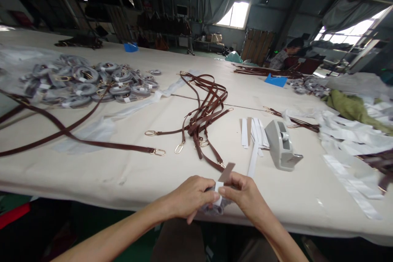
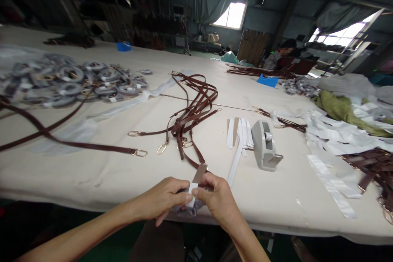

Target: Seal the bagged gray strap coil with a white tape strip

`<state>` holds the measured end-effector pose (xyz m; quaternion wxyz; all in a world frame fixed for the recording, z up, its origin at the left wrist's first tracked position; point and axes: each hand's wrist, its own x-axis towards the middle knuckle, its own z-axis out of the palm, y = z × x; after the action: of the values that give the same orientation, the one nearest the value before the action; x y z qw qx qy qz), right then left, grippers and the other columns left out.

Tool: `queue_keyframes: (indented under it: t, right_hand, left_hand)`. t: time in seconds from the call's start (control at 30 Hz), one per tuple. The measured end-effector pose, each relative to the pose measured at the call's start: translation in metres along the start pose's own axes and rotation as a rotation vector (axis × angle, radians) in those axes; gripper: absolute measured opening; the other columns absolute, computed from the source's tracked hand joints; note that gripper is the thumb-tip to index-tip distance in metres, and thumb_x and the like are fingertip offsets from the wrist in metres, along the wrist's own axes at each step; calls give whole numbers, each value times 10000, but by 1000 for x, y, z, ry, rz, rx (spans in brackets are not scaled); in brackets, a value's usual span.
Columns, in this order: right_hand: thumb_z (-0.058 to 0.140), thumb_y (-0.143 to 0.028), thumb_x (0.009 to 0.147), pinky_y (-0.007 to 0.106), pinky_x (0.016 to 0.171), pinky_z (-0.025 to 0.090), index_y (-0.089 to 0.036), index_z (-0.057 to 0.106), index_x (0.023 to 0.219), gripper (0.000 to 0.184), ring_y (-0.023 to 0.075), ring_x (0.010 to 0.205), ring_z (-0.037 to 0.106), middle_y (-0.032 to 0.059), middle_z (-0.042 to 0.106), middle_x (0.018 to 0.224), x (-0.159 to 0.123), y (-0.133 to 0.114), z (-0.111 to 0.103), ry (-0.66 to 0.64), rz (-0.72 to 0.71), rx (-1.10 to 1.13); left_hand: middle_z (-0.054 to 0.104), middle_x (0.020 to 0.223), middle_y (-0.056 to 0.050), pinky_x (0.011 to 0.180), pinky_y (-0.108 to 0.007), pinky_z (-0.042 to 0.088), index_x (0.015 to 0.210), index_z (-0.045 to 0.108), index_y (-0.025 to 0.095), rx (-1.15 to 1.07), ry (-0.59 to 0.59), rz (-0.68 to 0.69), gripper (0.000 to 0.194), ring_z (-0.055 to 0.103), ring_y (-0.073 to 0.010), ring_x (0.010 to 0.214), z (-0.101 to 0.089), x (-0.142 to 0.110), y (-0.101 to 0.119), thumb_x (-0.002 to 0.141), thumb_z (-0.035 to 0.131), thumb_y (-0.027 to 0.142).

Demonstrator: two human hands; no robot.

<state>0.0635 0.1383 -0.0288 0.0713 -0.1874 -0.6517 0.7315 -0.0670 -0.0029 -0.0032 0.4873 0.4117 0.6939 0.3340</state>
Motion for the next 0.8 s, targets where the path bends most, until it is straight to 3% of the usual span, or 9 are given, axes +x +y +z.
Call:
queue_keyframes:
  t: [0.1, 0.23, 0.43, 0.6, 0.7, 0.8]
  right_hand:
    - [714, -301, 779, 283, 677, 467, -166, 707, 762, 136, 168, 718, 617, 18, 665, 744, 0, -2, 0, 17, -60, -148]
    - [636, -163, 845, 287, 746, 485, -220, 739, 814, 121, 173, 802, 646, 22, 693, 828, -6, -3, -3, 37, -292, -479]
    - [470, -86, 930, 319, 866, 524, -265, 713, 1039, 321, 176, 967, 638, 51, 707, 1035, -17, -5, -5, -143, -511, -623]
    - [404, -52, 929, 378, 940, 525, -221, 606, 1255, 419, 213, 1085, 579, 107, 642, 1168, -29, -3, 3, -130, -602, -856]
    - [406, -29, 895, 487, 1065, 454, -155, 490, 1378, 506, 275, 1239, 496, 150, 594, 1284, -33, 5, 7, -92, -696, -1027]
    - [410, 17, 835, 561, 1138, 360, -158, 387, 1456, 645, 295, 1370, 380, 147, 510, 1412, -31, 17, 8, -50, -692, -1091]
  left_hand:
    - [523, 592, 56, 289, -192, 241, 703, 483, 195, -37, -7, -18, 226, 460, -85, 297, 1, 1, 2, 846, 482, 371]
    - [536, 602, 56, 273, -178, 206, 761, 552, 172, -174, 12, -26, 186, 402, -55, 279, 4, 3, -3, 826, 514, 342]
    - [623, 635, 14, 241, -158, 168, 719, 571, 156, -410, -74, -34, 115, 392, -37, 253, 5, 5, -14, 749, 556, 266]
    - [650, 648, -22, 249, -156, 174, 704, 605, 137, -522, -94, -30, 162, 415, -38, 264, 8, 7, -24, 723, 506, 263]
    - [634, 643, -26, 253, -164, 215, 696, 604, 135, -588, -72, -1, 233, 443, -50, 277, 9, 8, -26, 748, 475, 321]
    - [592, 615, 6, 265, -151, 225, 753, 611, 138, -612, -62, 20, 334, 446, -41, 293, 10, 8, -25, 825, 543, 457]
